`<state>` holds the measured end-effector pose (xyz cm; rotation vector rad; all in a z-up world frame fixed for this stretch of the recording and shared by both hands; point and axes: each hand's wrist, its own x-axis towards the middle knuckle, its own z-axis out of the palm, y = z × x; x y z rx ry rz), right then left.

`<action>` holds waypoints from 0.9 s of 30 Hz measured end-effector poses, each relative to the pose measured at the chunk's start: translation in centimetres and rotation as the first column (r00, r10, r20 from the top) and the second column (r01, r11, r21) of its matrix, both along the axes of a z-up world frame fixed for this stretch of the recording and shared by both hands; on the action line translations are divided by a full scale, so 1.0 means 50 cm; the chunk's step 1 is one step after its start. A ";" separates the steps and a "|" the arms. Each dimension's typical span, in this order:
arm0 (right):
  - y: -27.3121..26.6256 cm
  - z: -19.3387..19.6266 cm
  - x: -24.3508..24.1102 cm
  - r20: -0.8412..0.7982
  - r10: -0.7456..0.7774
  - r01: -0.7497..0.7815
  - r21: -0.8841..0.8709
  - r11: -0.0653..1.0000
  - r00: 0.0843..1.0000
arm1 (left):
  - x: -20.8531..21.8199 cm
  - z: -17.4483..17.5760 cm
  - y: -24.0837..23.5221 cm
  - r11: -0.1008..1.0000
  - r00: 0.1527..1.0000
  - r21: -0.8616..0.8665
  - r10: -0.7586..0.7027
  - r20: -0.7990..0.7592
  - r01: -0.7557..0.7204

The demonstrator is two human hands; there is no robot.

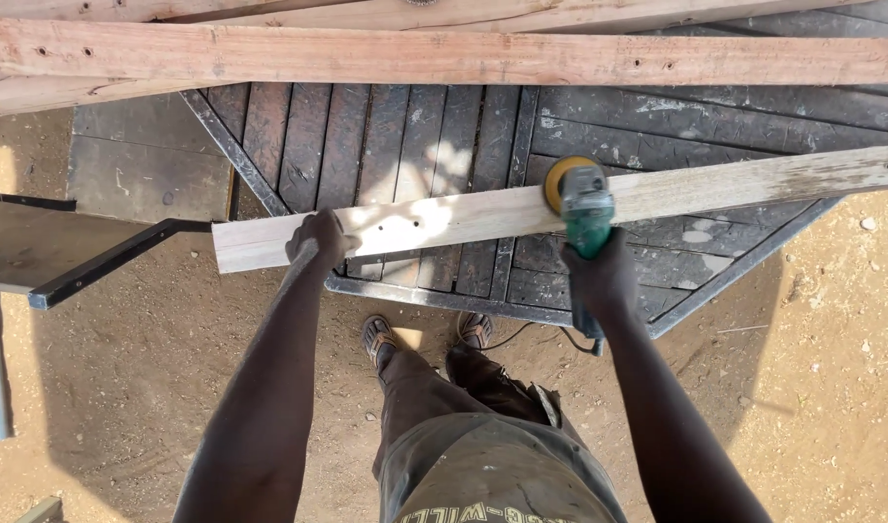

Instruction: Sanding a long wooden plank using a handheld angle grinder with a sanding attachment to smooth the surface.

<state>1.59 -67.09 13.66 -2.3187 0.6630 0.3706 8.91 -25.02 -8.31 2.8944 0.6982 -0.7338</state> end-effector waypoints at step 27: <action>-0.244 -0.034 -0.055 0.029 -0.255 0.256 -0.034 0.966 0.967 | 0.003 0.164 -0.337 0.940 0.948 -0.157 -0.281 0.148 0.303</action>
